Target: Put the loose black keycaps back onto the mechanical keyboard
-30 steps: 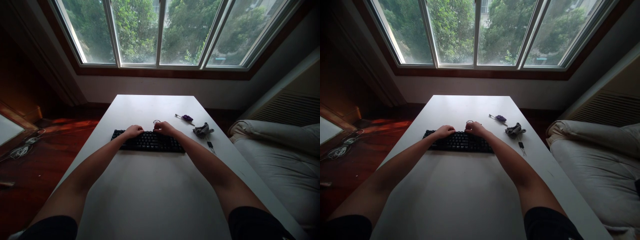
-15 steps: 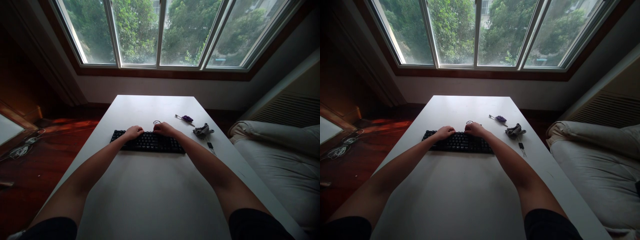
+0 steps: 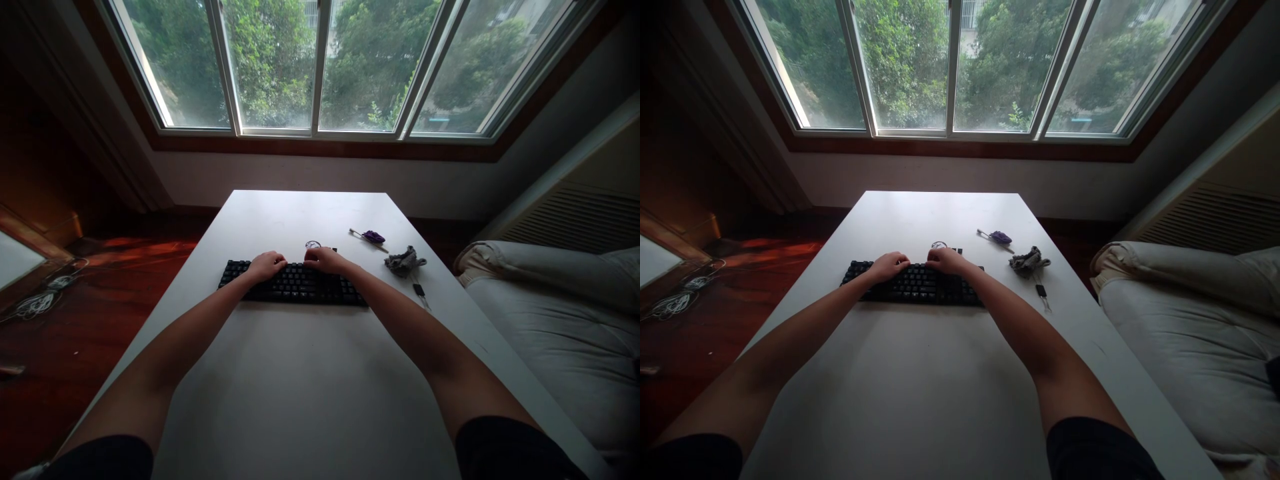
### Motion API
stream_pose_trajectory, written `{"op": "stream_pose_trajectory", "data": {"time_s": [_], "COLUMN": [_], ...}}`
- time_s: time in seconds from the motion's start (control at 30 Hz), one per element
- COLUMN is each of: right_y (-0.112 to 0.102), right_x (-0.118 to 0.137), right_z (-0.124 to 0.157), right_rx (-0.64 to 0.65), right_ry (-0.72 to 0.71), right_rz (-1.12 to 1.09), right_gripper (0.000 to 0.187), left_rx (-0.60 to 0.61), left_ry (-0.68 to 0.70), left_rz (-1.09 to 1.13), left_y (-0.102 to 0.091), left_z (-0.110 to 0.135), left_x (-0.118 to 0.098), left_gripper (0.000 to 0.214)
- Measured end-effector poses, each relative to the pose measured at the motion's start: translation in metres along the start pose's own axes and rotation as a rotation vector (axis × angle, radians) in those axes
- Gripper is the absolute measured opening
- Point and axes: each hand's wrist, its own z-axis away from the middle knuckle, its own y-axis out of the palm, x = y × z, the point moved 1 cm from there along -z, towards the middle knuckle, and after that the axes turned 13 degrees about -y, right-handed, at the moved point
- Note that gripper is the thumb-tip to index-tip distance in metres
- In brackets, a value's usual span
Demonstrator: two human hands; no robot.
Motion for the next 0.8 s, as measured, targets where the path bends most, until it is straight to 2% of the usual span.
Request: {"op": "stream_pose_trajectory", "data": {"time_s": [0.17,0.37,0.6,0.67,0.8], "right_y": [0.004,0.01,0.01,0.005,-0.007], "right_x": [-0.008,-0.013,-0.016,-0.017,-0.025], "right_z": [-0.003,-0.004,-0.006,-0.006,-0.003], "right_rx": [-0.035,0.012,0.033,-0.021,-0.23], "right_ry": [0.132,0.128,0.135,0.146,0.188], "right_rz": [-0.036,-0.028,-0.054,-0.011,0.231], "right_gripper": [0.025,0.029,0.022,0.022,0.022], "left_rx": [0.005,0.007,-0.002,-0.007,-0.006], "left_ry": [-0.02,-0.029,-0.051,-0.047,-0.058], "left_rz": [-0.002,0.0,-0.011,-0.015,-0.022], "left_y": [0.0,-0.002,-0.005,-0.005,-0.004], "left_z": [0.001,0.002,0.005,0.005,0.005], "left_x": [-0.001,-0.004,-0.006,-0.006,-0.005], "left_gripper": [0.037,0.037,0.036,0.036,0.036]}}
